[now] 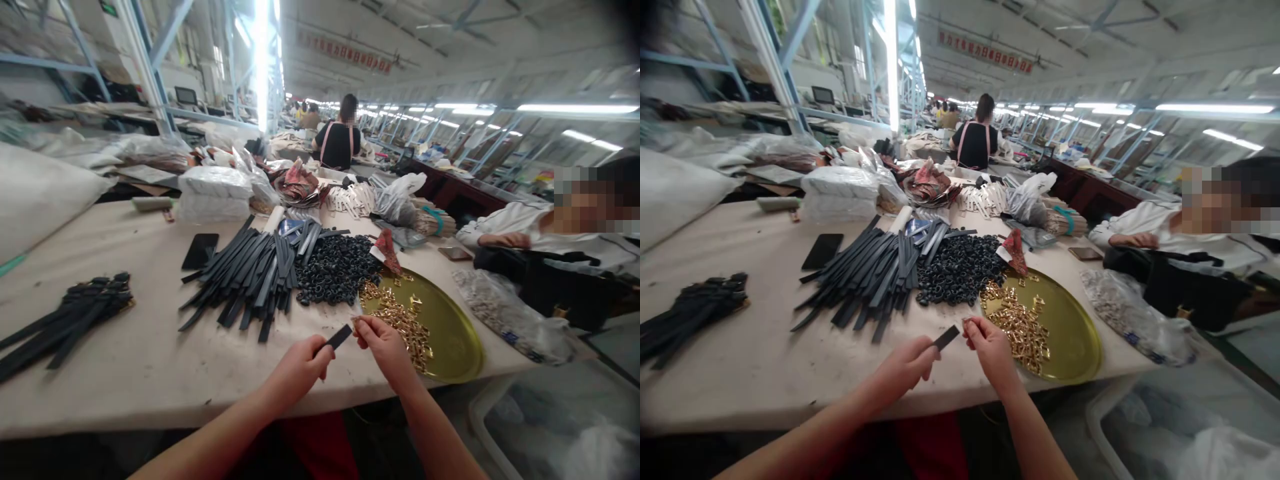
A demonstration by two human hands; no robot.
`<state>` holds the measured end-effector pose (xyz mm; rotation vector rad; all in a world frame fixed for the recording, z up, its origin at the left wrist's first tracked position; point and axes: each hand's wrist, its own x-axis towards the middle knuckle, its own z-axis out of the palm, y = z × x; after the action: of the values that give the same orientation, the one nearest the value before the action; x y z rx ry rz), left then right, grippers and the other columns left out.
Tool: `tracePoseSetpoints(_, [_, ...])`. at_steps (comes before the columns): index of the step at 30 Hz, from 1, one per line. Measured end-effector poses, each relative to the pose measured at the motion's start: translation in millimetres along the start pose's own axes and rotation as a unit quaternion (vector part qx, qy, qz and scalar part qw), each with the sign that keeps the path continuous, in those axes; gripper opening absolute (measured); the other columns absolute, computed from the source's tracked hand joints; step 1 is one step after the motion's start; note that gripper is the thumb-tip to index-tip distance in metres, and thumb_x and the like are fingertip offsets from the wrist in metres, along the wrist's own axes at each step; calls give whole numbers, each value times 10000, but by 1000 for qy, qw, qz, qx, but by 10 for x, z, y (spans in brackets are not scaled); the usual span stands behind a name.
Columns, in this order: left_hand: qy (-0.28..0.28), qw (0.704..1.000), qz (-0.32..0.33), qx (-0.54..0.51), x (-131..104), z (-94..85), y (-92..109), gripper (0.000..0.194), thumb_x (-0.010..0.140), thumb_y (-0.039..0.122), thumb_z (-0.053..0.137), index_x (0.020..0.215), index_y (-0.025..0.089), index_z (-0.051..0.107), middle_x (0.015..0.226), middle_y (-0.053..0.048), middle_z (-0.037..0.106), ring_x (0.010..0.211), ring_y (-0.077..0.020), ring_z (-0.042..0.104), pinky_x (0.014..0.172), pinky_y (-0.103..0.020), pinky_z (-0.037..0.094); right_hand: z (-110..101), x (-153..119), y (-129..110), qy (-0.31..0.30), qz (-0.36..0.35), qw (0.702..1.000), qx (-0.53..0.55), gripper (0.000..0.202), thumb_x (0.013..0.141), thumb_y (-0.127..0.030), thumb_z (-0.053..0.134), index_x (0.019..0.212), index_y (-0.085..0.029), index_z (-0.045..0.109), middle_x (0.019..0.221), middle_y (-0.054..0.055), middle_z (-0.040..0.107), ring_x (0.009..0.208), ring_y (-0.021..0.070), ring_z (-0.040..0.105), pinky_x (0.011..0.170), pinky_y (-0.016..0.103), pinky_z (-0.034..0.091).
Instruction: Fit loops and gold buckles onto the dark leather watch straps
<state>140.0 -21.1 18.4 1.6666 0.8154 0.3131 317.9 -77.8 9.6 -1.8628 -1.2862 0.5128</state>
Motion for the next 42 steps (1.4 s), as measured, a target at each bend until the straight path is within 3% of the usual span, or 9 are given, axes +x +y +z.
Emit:
tracePoseSetpoints(6, [82, 989, -1, 124, -113, -71, -96, 202, 760, 267, 405, 637, 161, 524, 504, 23, 477, 472, -99, 397, 487, -237, 212, 363, -307, -209, 37, 30, 994, 101, 365, 795, -458, 484, 958, -171, 637, 628, 31, 635, 604, 176, 604, 611, 317, 465])
tracePoseSetpoints(8, [86, 989, -7, 123, -143, -88, -175, 191, 751, 265, 418, 624, 163, 519, 504, 28, 456, 479, -99, 384, 490, -240, 203, 456, -347, -221, 22, 70, 978, 194, 370, 758, -466, 539, 973, -181, 638, 706, 34, 658, 651, 175, 620, 658, 332, 484])
tracePoseSetpoints(10, [82, 990, -18, 111, -162, -95, -245, 197, 750, 269, 411, 611, 166, 505, 500, 35, 437, 477, -97, 380, 483, -235, 204, 534, -366, -214, 2, 142, 930, 338, 361, 718, -464, 594, 947, -189, 643, 777, 30, 669, 663, 153, 626, 678, 324, 506])
tracePoseSetpoints(12, [68, 993, -29, 96, -168, -90, -302, 219, 755, 279, 391, 593, 167, 487, 487, 41, 427, 464, -95, 386, 469, -226, 219, 591, -368, -193, -16, 218, 856, 469, 299, 675, -415, 663, 874, -192, 651, 765, 8, 673, 623, 110, 618, 647, 269, 522])
tracePoseSetpoints(15, [46, 995, -40, 74, -154, -71, -354, 248, 763, 293, 363, 577, 171, 473, 469, 47, 428, 451, -97, 408, 458, -214, 255, 647, -354, -151, -32, 280, 784, 553, 240, 597, -293, 753, 789, -202, 641, 669, -43, 659, 535, 54, 587, 569, 175, 513])
tracePoseSetpoints(21, [34, 998, -36, 46, -72, -60, -361, 269, 784, 337, 359, 602, 174, 473, 495, 46, 455, 495, -104, 440, 493, -214, 292, 746, -359, -112, -31, 287, 764, 576, 193, 627, -312, 733, 733, -205, 612, 700, -57, 657, 574, 40, 586, 604, 140, 507])
tracePoseSetpoints(29, [-6, 999, -47, 3, 37, -105, -437, 276, 805, 367, 362, 634, 175, 462, 505, 54, 436, 485, -93, 418, 480, -203, 291, 751, -316, -67, -116, 312, 730, 597, 183, 660, -219, 707, 806, -188, 601, 772, -28, 646, 660, 63, 592, 650, 178, 479])
tracePoseSetpoints(36, [-19, 998, -53, 37, 85, -104, -378, 301, 804, 373, 365, 592, 176, 446, 494, 51, 436, 495, -96, 417, 486, -211, 278, 728, -243, -42, -180, 282, 742, 581, 205, 645, -223, 697, 822, -170, 608, 804, 1, 644, 703, 102, 581, 691, 225, 442])
tracePoseSetpoints(42, [-35, 996, -85, -13, 85, -64, -454, 202, 776, 298, 352, 648, 178, 450, 529, 52, 437, 478, -93, 389, 462, -207, 280, 777, -283, -30, -72, 185, 875, 442, 233, 659, -295, 689, 815, -191, 552, 761, -21, 599, 719, 132, 550, 705, 267, 432])
